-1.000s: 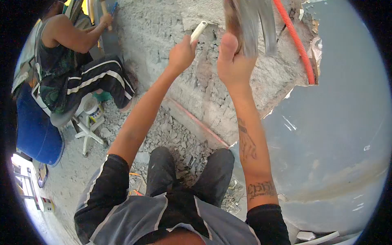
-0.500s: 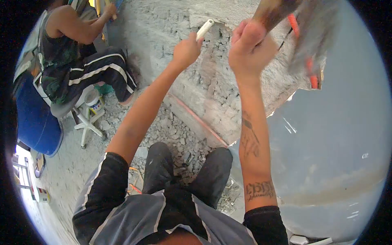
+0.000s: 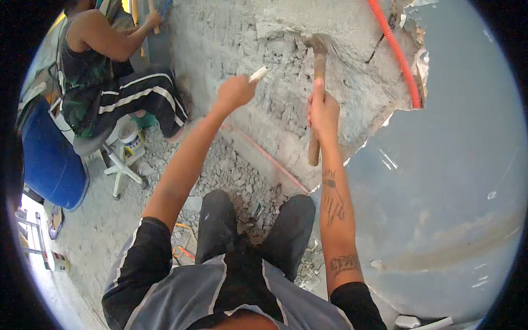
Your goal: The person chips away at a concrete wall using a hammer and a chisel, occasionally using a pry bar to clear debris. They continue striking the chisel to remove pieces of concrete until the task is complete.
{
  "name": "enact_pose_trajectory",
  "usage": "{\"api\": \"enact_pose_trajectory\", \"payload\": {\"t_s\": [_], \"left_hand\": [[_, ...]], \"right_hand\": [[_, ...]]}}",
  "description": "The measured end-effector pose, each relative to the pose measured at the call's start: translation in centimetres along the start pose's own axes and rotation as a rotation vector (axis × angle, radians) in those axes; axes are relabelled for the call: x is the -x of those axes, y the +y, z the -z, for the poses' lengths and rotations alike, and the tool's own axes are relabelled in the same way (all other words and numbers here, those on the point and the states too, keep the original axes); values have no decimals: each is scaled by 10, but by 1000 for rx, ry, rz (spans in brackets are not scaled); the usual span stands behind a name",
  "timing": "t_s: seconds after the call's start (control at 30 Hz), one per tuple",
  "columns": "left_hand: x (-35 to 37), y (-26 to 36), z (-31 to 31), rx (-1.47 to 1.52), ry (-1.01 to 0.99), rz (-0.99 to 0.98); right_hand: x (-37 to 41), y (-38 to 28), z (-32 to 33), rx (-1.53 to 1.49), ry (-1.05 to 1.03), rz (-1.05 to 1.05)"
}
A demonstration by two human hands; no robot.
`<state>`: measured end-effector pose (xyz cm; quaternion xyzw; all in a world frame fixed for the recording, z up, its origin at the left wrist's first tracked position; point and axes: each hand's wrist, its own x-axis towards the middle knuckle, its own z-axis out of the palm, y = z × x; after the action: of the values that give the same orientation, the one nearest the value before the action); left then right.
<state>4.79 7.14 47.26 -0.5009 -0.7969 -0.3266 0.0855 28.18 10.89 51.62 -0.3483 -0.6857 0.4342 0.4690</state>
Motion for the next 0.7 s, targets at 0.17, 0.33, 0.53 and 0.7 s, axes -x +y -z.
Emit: {"api": "enact_pose_trajectory", "payload": {"t_s": [0.17,0.33,0.53,0.7], "left_hand": [[-1,40,1,24,391,-282],[-35,51,-9,23,480,-385],[-43,46,-11,13,462,-368],[-46,40,-18,17,518,-377]], "right_hand": [[9,16,0,-254,6,113],[13,28,1,-378,11,173],[17,14,-7,-594,122,414],[-40,77,-36,-259,232,718]]}}
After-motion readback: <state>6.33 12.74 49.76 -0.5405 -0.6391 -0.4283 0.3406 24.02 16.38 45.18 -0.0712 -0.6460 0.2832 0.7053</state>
